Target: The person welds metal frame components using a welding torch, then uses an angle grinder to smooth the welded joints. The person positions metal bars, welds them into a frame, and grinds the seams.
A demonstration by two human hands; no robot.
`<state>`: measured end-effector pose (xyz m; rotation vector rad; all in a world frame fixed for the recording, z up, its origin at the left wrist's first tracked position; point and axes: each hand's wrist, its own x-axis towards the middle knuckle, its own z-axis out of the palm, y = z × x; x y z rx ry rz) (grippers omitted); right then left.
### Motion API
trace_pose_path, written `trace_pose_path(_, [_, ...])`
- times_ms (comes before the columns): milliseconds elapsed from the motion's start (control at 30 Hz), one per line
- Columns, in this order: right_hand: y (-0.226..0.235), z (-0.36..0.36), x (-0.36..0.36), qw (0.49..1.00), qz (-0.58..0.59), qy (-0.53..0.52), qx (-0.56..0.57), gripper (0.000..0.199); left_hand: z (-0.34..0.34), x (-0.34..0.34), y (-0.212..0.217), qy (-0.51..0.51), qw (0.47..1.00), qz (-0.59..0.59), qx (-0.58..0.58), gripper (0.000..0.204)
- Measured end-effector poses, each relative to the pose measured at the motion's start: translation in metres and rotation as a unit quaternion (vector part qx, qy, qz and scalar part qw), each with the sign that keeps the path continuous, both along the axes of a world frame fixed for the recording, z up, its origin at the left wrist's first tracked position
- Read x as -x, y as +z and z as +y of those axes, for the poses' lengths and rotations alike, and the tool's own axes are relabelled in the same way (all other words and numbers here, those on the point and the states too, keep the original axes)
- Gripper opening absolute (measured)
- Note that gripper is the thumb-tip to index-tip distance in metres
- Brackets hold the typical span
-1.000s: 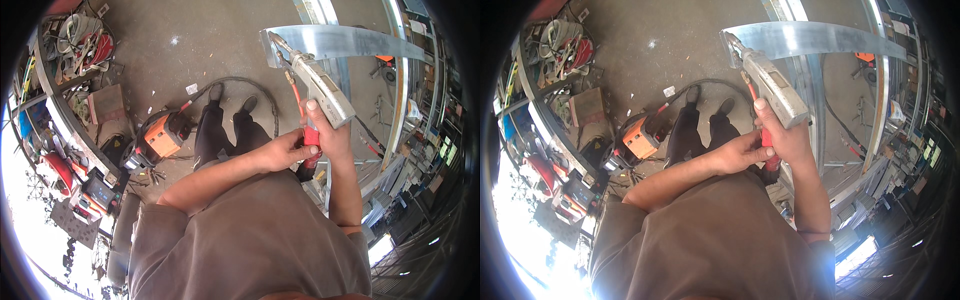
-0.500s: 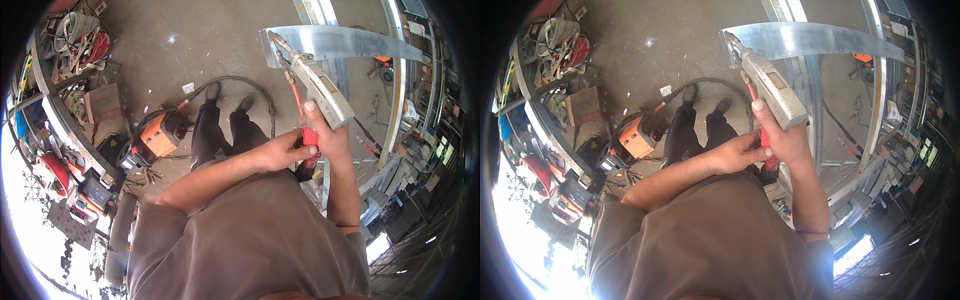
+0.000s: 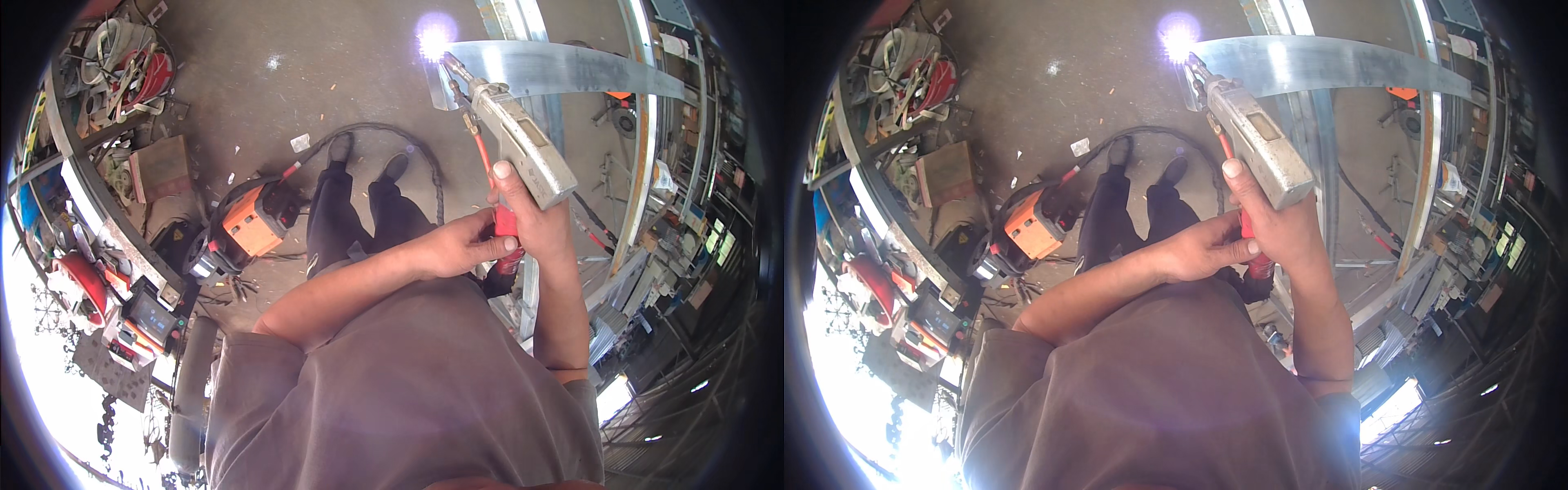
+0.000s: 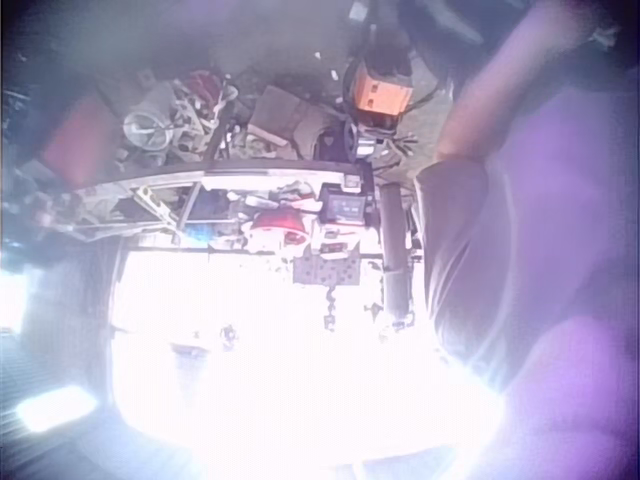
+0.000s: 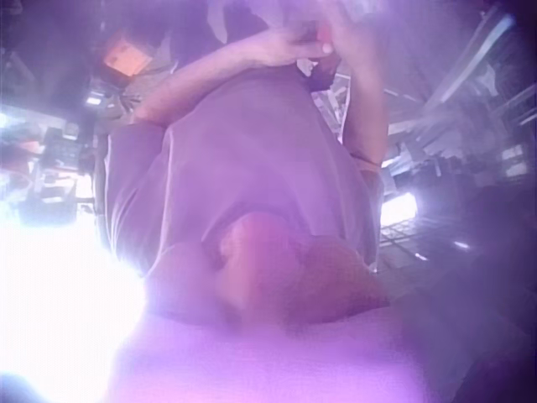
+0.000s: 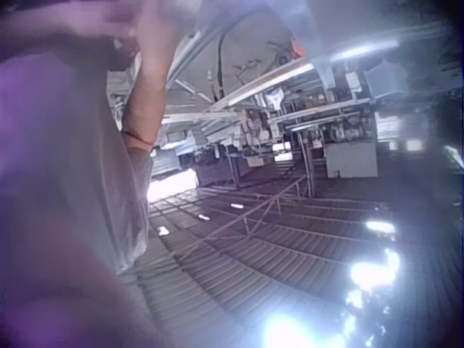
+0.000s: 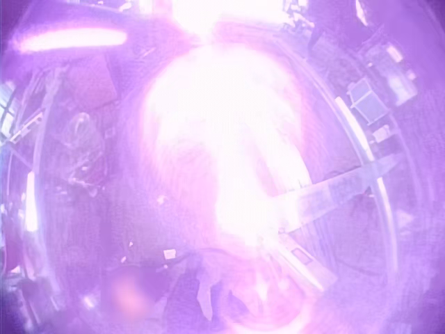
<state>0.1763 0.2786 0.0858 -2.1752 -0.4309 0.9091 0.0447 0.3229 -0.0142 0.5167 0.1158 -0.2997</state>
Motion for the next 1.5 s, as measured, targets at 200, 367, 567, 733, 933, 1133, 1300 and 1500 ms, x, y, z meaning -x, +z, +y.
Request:
trace_pose_path(200, [0.001, -0.001, 0.000, 1.000, -0.002, 0.010, 0.011, 0.032, -0.003, 0.002, -0.001, 0.004, 1.000, -0.001, 0.004, 0.064])
trace_pose_path(367, [0.000, -0.003, 0.001, 1.000, 0.001, 0.013, 0.004, 0.031, -0.005, 0.003, -0.002, 0.002, 1.000, 0.001, 0.010, 0.063])
trace_pose_path(567, [-0.001, -0.005, 0.003, 1.000, 0.005, 0.004, 0.009, 0.030, -0.008, 0.005, -0.002, 0.010, 1.000, 0.004, 0.000, 0.062])
trace_pose_path(733, [-0.001, -0.006, 0.003, 1.000, 0.009, 0.010, 0.007, 0.029, -0.009, 0.006, -0.001, 0.012, 1.000, 0.005, 0.012, 0.058])
trace_pose_path(933, [0.002, -0.010, 0.004, 0.999, 0.008, 0.020, 0.024, 0.029, -0.006, 0.007, 0.001, -0.005, 1.000, -0.012, -0.002, 0.060])
trace_pose_path(1133, [0.004, -0.012, 0.007, 1.000, 0.008, 0.008, 0.027, 0.030, -0.006, 0.009, 0.004, -0.007, 1.000, -0.010, -0.008, 0.064])
trace_pose_path(1300, [0.005, -0.014, 0.009, 1.000, 0.014, 0.007, 0.026, 0.031, -0.008, 0.010, 0.005, -0.013, 1.000, -0.006, -0.014, 0.066])
trace_pose_path(1500, [0.006, -0.016, 0.011, 1.000, 0.014, 0.000, 0.027, 0.032, -0.009, 0.011, 0.006, -0.023, 1.000, -0.007, -0.012, 0.070])
